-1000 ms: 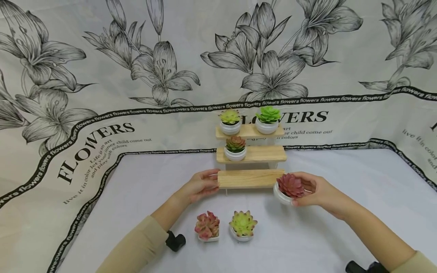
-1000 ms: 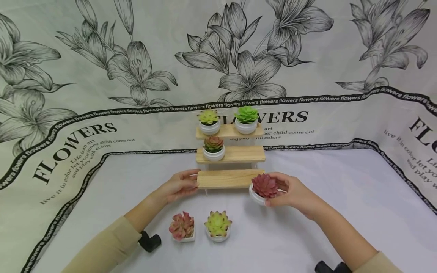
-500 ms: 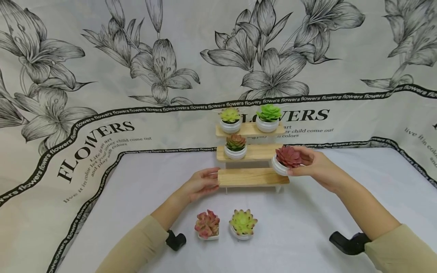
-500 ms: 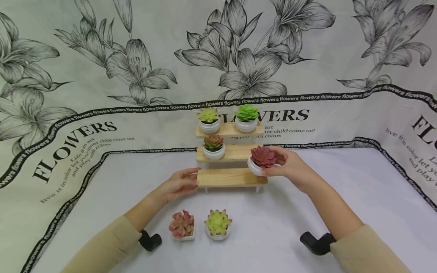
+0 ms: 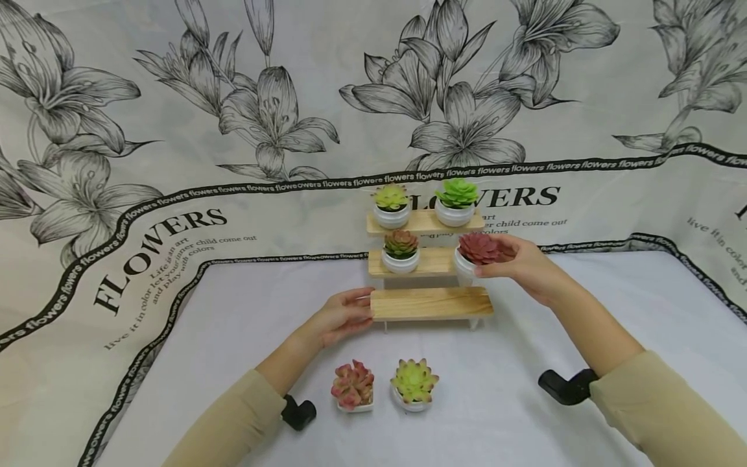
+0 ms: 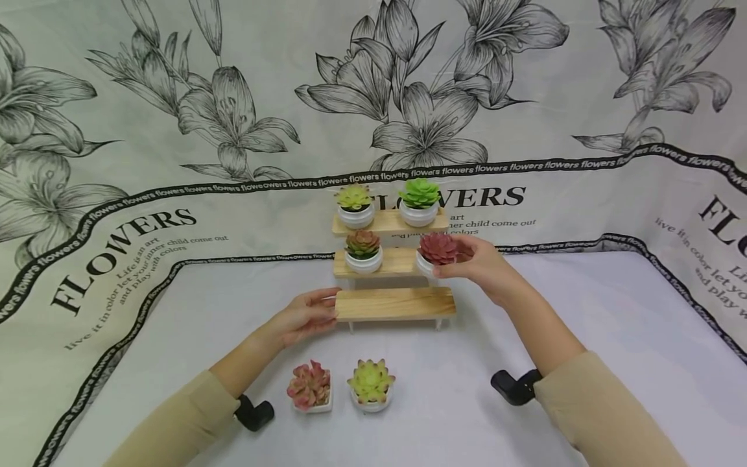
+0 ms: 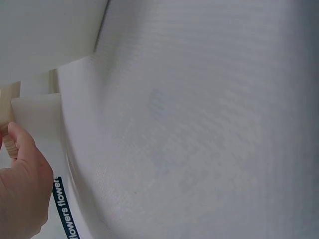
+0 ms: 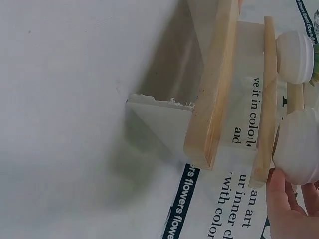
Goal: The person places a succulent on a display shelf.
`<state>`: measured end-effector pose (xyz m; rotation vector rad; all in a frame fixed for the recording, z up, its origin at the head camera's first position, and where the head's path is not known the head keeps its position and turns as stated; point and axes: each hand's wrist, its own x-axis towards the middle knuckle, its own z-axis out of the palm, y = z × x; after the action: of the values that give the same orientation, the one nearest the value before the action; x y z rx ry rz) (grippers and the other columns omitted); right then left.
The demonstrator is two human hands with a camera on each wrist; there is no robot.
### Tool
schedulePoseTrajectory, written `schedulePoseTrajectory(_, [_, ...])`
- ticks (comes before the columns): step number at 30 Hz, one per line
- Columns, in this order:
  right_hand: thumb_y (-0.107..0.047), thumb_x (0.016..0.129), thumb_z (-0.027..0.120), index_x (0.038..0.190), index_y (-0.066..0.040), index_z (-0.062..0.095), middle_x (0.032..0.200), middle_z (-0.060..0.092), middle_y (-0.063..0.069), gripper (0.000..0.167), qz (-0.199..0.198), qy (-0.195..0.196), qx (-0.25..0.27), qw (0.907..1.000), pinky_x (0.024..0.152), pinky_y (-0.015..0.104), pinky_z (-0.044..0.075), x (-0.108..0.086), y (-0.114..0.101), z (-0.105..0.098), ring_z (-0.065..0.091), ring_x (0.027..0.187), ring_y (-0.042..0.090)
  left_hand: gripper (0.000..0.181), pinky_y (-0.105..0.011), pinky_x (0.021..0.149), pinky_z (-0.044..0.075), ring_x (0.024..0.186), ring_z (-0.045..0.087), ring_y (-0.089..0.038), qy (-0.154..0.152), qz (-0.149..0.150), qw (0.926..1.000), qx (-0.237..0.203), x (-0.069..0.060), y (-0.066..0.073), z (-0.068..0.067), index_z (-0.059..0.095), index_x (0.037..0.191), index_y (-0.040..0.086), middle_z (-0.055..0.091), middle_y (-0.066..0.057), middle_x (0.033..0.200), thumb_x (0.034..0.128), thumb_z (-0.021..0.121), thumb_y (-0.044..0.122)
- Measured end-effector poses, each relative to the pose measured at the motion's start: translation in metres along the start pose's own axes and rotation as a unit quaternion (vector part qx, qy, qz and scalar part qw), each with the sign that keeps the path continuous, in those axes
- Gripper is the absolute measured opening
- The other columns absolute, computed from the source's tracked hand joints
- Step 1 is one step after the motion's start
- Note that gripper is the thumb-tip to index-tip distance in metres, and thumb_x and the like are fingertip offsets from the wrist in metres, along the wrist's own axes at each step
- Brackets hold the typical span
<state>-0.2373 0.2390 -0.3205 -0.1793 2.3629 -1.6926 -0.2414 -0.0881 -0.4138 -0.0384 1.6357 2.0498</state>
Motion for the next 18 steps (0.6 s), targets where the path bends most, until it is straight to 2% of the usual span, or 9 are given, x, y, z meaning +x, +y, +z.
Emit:
schedulePoseTrajectory(3, [-0.010, 0.081, 0.071, 0.143, 0.001, 0.026, 0.135, 0.041, 0.016, 0.078, 0.002, 0.004, 0.008, 1.0000, 0.102, 0.032, 0.035, 0.005, -0.002, 0.001, 0.045, 0.110, 0.009, 0.055, -0.028, 0.079, 0.052, 0.090, 0.058, -0.015, -0.002, 0.002, 1.0000, 0.001, 0.001, 0.000, 0.000, 0.037, 0.140, -0.003, 0.042, -0.024, 0.136, 0.0866, 0.050, -0.012])
schedulePoseTrajectory(11, [-0.006, 0.080, 0.071, 0.138, 0.005, 0.033, 0.116, 0.052, 0.000, 0.070, -0.017, 0.010, 0.025, 0.9995, 0.088, 0.018, 0.041, 0.014, -0.002, 0.004, 0.051, 0.101, 0.005, 0.056, -0.027, 0.078, 0.051, 0.090, 0.058, -0.015, -0.005, 0.004, 1.0000, 0.003, 0.001, 0.001, 0.000, 0.037, 0.139, -0.003, 0.042, -0.025, 0.137, 0.0863, 0.049, -0.013])
schedulePoseTrajectory(18, [-0.008, 0.079, 0.072, 0.139, 0.003, 0.033, 0.116, 0.052, 0.003, 0.073, -0.021, 0.007, 0.013, 0.9997, 0.086, 0.019, 0.043, 0.020, -0.001, 0.006, 0.051, 0.101, 0.009, 0.056, -0.027, 0.077, 0.052, 0.089, 0.058, -0.014, -0.002, 0.003, 1.0000, 0.001, 0.001, -0.001, 0.000, 0.037, 0.139, -0.003, 0.042, -0.025, 0.137, 0.0859, 0.049, -0.013])
